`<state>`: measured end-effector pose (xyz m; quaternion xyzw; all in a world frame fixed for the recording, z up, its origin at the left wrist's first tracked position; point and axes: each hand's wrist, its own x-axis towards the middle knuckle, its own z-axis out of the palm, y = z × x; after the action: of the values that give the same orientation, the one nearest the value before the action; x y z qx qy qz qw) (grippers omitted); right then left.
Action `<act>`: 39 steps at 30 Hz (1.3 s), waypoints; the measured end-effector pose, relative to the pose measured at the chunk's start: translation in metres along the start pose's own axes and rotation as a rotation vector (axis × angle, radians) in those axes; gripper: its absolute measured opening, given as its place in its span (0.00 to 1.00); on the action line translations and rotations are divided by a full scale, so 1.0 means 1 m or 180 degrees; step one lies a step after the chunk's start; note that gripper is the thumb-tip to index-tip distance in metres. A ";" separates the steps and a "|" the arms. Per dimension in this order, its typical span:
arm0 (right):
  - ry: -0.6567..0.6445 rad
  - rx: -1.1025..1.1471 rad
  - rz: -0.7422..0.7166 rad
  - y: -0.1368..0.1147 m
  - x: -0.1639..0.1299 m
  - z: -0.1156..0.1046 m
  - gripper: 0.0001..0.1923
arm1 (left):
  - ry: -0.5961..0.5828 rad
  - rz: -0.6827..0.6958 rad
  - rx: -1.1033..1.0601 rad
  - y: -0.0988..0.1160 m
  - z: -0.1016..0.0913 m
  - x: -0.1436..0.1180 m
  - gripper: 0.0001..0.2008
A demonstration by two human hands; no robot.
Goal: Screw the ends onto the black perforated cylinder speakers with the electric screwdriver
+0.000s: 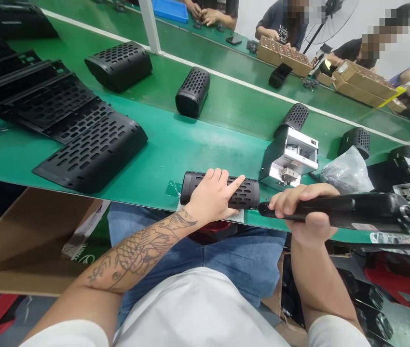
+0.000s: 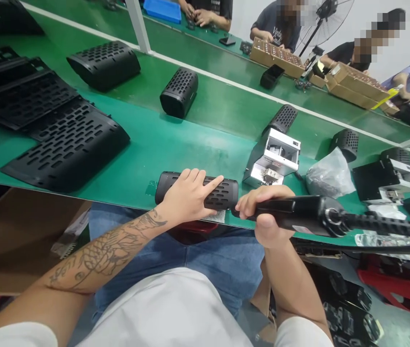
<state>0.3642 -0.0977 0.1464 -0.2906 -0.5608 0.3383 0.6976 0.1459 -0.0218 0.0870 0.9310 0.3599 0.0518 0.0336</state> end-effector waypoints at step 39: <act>0.0410 -0.0530 0.0031 0.005 0.027 -0.030 0.23 | -0.0100 0.0023 -0.0026 0.009 -0.001 -0.001 0.52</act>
<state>0.3964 -0.0737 0.1526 -0.3714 -0.5396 0.2745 0.7040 0.1505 -0.0290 0.0890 0.9328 0.3557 0.0388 0.0427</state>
